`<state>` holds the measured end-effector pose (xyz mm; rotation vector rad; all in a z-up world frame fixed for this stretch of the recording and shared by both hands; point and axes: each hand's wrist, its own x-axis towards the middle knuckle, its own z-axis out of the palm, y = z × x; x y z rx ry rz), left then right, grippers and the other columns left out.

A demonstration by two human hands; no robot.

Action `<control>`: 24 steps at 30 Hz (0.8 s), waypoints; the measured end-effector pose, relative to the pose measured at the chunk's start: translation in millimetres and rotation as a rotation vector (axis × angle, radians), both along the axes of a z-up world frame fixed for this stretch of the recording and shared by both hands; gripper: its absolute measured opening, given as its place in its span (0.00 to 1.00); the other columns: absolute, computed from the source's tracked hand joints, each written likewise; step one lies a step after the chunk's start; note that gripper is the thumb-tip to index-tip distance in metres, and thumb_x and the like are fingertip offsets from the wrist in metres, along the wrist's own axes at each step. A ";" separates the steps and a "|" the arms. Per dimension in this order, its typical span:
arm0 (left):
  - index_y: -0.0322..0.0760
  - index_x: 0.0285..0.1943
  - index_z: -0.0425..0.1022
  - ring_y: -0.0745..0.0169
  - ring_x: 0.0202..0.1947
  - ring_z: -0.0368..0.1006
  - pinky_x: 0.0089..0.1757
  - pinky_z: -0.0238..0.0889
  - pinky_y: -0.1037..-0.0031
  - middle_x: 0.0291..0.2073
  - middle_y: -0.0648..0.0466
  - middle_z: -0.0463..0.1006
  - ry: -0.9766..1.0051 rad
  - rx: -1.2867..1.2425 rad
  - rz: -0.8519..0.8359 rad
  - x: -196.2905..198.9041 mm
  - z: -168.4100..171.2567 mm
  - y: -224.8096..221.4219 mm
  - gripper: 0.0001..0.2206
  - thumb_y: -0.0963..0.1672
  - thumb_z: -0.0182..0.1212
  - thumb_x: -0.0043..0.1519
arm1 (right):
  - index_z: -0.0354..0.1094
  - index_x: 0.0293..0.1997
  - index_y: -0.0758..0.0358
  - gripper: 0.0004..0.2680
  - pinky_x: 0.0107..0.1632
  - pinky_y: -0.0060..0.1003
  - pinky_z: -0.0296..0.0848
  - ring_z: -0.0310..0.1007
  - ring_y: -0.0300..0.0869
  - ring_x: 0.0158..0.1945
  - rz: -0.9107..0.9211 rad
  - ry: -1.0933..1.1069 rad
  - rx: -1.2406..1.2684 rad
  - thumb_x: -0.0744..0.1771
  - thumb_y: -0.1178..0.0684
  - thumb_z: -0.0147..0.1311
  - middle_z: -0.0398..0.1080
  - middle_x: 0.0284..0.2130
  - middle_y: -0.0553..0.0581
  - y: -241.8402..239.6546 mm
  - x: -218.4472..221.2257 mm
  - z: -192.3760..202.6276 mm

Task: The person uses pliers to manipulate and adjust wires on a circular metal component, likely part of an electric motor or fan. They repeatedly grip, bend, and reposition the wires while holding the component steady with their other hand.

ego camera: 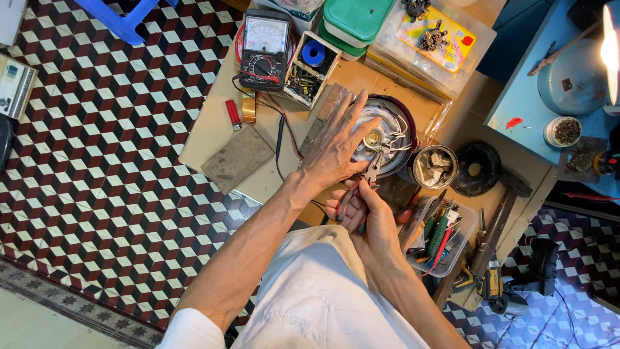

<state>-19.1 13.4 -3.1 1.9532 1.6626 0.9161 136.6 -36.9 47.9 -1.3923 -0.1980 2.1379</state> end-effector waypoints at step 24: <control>0.47 0.71 0.68 0.41 0.77 0.41 0.71 0.45 0.54 0.78 0.49 0.41 -0.030 0.000 0.007 1.7 1.2 0.7 0.40 0.50 0.81 0.46 | 0.71 0.41 0.73 0.12 0.26 0.37 0.74 0.71 0.42 0.21 0.759 -0.201 -0.125 0.71 0.50 0.48 0.74 0.22 0.63 123.2 97.3 31.1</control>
